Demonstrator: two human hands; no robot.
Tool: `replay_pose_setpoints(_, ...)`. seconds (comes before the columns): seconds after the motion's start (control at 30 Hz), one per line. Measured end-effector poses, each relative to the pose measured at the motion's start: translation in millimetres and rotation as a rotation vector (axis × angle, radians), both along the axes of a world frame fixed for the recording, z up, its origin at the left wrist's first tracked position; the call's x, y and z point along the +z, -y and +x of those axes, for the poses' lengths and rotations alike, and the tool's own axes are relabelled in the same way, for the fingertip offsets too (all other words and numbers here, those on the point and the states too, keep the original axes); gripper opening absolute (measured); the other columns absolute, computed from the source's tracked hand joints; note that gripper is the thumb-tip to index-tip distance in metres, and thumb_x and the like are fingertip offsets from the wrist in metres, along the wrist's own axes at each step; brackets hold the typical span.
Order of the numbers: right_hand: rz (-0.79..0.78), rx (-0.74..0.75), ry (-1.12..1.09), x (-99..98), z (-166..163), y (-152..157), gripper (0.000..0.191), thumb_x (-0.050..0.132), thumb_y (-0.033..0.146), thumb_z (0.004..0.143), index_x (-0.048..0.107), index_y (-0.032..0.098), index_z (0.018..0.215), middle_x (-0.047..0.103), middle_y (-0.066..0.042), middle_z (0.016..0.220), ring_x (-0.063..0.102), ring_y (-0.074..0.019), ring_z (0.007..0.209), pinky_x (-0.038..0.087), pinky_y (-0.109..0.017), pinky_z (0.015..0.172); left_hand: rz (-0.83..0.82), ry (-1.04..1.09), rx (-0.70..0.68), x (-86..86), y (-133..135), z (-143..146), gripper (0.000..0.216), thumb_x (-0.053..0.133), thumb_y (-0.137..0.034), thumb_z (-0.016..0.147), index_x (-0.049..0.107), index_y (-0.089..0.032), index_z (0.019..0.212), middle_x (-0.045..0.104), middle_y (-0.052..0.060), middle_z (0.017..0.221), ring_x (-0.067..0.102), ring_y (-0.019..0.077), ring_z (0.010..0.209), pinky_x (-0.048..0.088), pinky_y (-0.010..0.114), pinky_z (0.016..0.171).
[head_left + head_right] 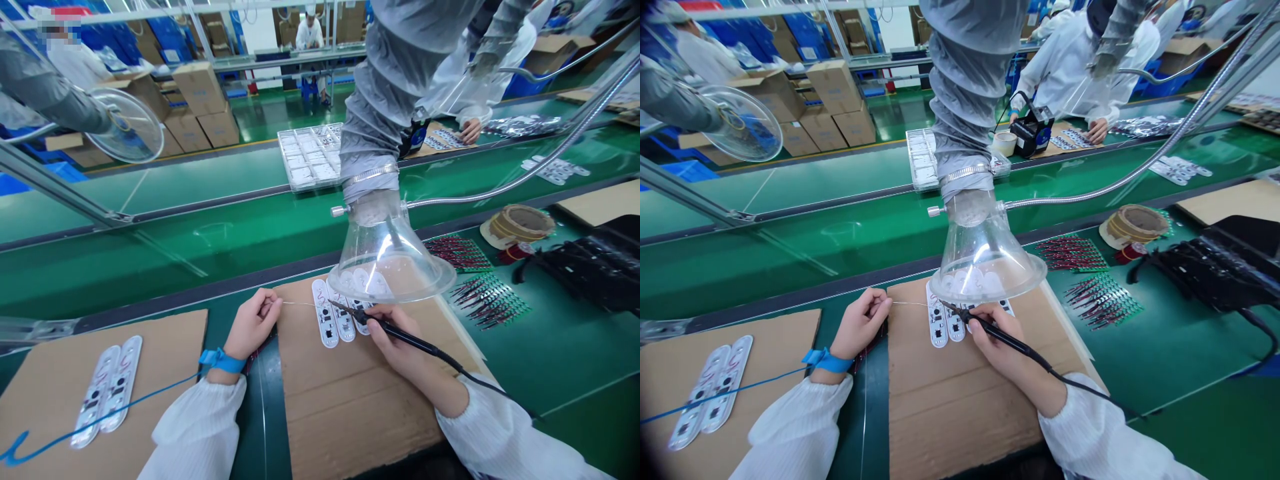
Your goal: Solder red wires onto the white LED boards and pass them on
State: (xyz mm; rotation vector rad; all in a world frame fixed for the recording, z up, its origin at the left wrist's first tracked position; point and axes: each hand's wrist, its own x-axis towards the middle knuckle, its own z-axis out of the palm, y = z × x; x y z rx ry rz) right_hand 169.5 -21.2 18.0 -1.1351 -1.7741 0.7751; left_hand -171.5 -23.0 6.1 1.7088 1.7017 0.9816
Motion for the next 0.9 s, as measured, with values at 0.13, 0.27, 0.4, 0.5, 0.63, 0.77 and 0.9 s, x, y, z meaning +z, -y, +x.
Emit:
replay_pose_setpoints(0.13, -0.032, -0.004, -0.020, -4.0, 2, 0, 0.008, 0.070, 0.035, 0.108, 0.073, 0.028, 0.111, 0.084, -0.003, 0.097, 0.083, -0.0244, 0.085, 0.069, -0.036, 0.077, 0.004, 0.000, -0.004, 0.5, 0, 0, 0.025, 0.060, -0.045, 0.104, 0.063, -0.023, 0.092, 0.044, -0.008, 0.068, 0.043, 0.0132, 0.059, 0.035, 0.026, 0.060)
replay_pose_setpoints(0.27, -0.055, -0.006, -0.059, -8.4, 2, 0, 0.014, 0.068, 0.042, 0.111, 0.072, 0.028, 0.113, 0.083, -0.004, 0.096, 0.082, -0.0249, 0.084, 0.069, -0.037, 0.077, 0.012, -0.002, -0.003, 1.0, 0, 0, 0.025, 0.060, -0.044, 0.104, 0.063, -0.022, 0.092, 0.046, -0.007, 0.068, 0.044, 0.0131, 0.060, 0.036, 0.026, 0.061)
replay_pose_setpoints(0.4, -0.049, -0.023, -0.071, -9.4, 1, 0, 0.015, 0.069, 0.043, 0.110, 0.072, 0.028, 0.111, 0.083, -0.004, 0.094, 0.082, -0.0249, 0.082, 0.069, -0.037, 0.074, 0.020, -0.005, 0.006, 1.1, 0, 1, 0.024, 0.061, -0.044, 0.103, 0.063, -0.023, 0.091, 0.045, -0.008, 0.067, 0.043, 0.0131, 0.059, 0.035, 0.026, 0.060)
replay_pose_setpoints(0.5, -0.046, -0.041, -0.070, -10.1, 1, 0, 0.016, 0.069, 0.044, 0.110, 0.071, 0.028, 0.111, 0.082, -0.004, 0.093, 0.082, -0.0252, 0.082, 0.068, -0.037, 0.072, 0.029, -0.006, 0.013, 1.8, 0, 1, 0.024, 0.061, -0.044, 0.102, 0.062, -0.023, 0.091, 0.046, -0.007, 0.066, 0.043, 0.0131, 0.058, 0.035, 0.026, 0.060)
replay_pose_setpoints(0.63, -0.033, -0.046, -0.075, -12.6, 2, 1, 0.015, 0.068, 0.043, 0.111, 0.071, 0.028, 0.113, 0.083, -0.005, 0.095, 0.082, -0.0250, 0.083, 0.067, -0.036, 0.072, 0.051, -0.017, 0.017, 3.1, 1, 1, 0.024, 0.061, -0.044, 0.102, 0.062, -0.023, 0.090, 0.046, -0.008, 0.065, 0.042, 0.0130, 0.057, 0.035, 0.026, 0.059)
replay_pose_setpoints(0.77, -0.004, -0.058, -0.057, -15.6, 3, 0, 0.013, 0.070, 0.041, 0.110, 0.071, 0.028, 0.113, 0.083, -0.005, 0.095, 0.082, -0.0248, 0.082, 0.066, -0.036, 0.072, 0.073, -0.034, 0.027, 3.5, 1, 0, 0.024, 0.060, -0.043, 0.103, 0.063, -0.023, 0.091, 0.047, -0.007, 0.066, 0.044, 0.0130, 0.057, 0.036, 0.025, 0.058)
replay_pose_setpoints(0.9, 0.011, -0.077, -0.045, -14.6, 5, -2, 0.015, 0.070, 0.042, 0.110, 0.072, 0.028, 0.111, 0.082, -0.004, 0.094, 0.081, -0.0249, 0.080, 0.065, -0.037, 0.072, 0.093, -0.052, 0.028, 3.2, 3, -2, 0.023, 0.062, -0.043, 0.102, 0.064, -0.022, 0.091, 0.050, -0.006, 0.067, 0.046, 0.0135, 0.058, 0.037, 0.025, 0.058)
